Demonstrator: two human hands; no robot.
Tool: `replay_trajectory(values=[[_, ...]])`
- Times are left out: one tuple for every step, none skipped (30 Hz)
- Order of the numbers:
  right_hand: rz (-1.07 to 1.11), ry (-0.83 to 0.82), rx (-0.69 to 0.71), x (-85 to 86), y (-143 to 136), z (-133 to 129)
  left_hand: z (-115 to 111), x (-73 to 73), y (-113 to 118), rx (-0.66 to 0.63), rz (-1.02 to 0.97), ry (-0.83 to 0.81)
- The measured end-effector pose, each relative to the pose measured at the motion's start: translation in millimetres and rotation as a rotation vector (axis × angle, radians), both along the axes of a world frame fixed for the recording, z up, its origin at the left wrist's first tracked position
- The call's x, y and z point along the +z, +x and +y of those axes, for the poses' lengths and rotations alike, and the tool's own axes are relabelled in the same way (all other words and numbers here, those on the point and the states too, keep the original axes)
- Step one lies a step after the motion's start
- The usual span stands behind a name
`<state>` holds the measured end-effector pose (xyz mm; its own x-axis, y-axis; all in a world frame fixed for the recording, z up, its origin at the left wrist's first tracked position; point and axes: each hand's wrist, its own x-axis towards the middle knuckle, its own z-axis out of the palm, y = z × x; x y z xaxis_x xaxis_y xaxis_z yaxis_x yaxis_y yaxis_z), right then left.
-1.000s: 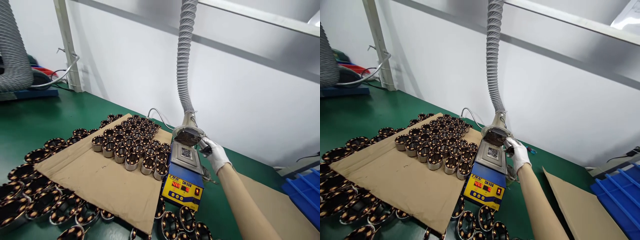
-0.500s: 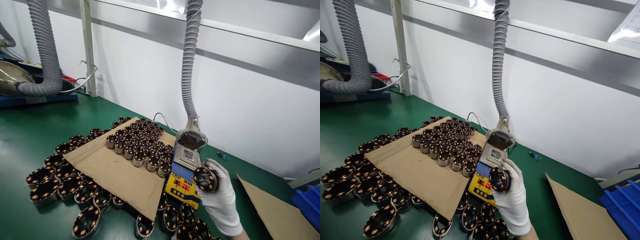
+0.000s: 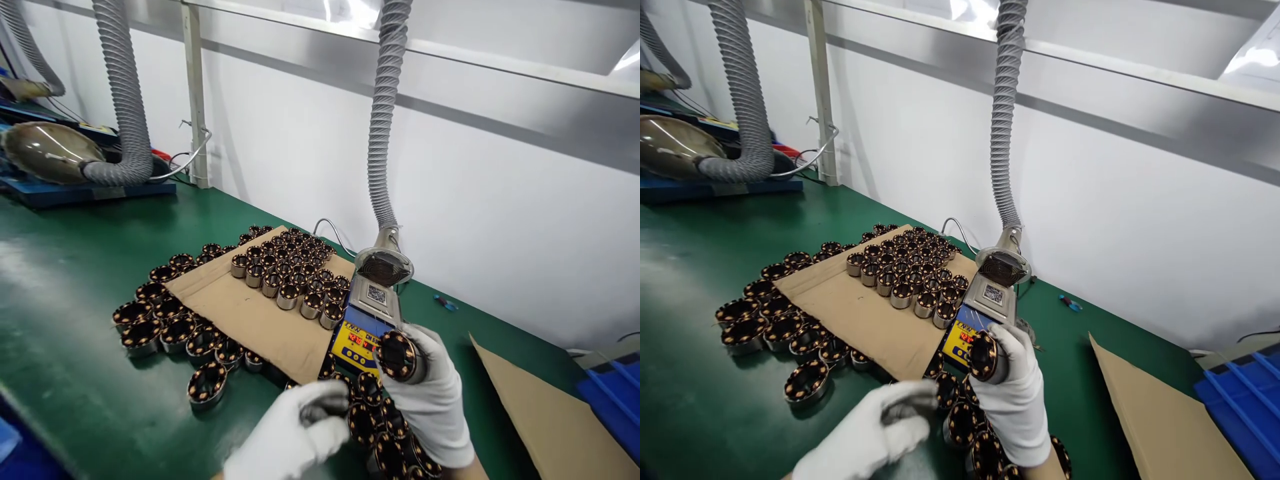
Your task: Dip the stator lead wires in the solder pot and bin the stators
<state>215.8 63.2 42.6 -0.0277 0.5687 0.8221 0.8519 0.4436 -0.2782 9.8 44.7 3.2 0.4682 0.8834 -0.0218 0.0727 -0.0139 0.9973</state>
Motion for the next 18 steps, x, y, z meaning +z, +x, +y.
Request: replay_trajectory(values=[[-0.004,-0.016,0.014,1.7,-1.9,-1.6,6.2,15.1,9.4,-0.044,-0.107,-0.113],[-0.019,-0.028,0.035,3.1,-3.6,-3.0,11.6,28.7,17.9,-0.121,-0.177,-0.144],[-0.036,-0.036,0.054,4.2,-5.1,-4.4,16.2,39.7,25.1,-0.178,-0.241,-0.169],[-0.046,-0.041,0.066,5.1,-6.3,-5.9,19.8,47.5,30.9,-0.215,-0.263,-0.165],[-0.043,-0.054,0.075,6.0,-7.1,-7.8,22.7,51.7,35.2,-0.22,-0.269,-0.161],[-0.022,-0.088,0.082,7.1,-7.6,-9.9,25.0,52.7,38.2,-0.197,-0.263,-0.165],[0.024,-0.155,0.095,8.8,-7.9,-12.4,26.8,51.0,39.9,-0.162,-0.25,-0.17],[0.099,-0.27,0.126,11.1,-8.1,-14.9,28.3,47.8,40.7,-0.128,-0.24,-0.179],[0.208,-0.431,0.18,14.0,-8.4,-17.4,29.5,43.9,40.8,-0.104,-0.236,-0.189],[0.35,-0.615,0.248,17.2,-8.7,-19.5,30.5,40.3,40.2,-0.098,-0.245,-0.198],[0.504,-0.795,0.318,20.6,-9.3,-21.1,31.1,37.7,39.2,-0.116,-0.248,-0.207],[0.644,-0.94,0.376,23.9,-10.1,-22.1,31.4,36.2,37.7,-0.143,-0.244,-0.209],[0.749,-1.046,0.412,26.9,-10.9,-22.4,31.2,35.6,35.6,-0.173,-0.231,-0.202],[0.799,-1.118,0.421,29.5,-11.4,-21.7,30.5,35.1,32.8,-0.205,-0.215,-0.188],[0.794,-1.168,0.41,31.8,-11.3,-20.1,29.2,33.8,29.0,-0.231,-0.198,-0.167],[0.756,-1.203,0.394,33.9,-10.0,-17.3,27.2,31.0,23.9,-0.246,-0.169,-0.133],[0.72,-1.222,0.374,35.6,-7.1,-13.1,24.4,25.8,17.3,-0.237,-0.119,-0.075],[0.709,-1.208,0.347,36.9,-2.2,-7.0,20.7,18.0,9.2,-0.2,-0.044,0.009]])
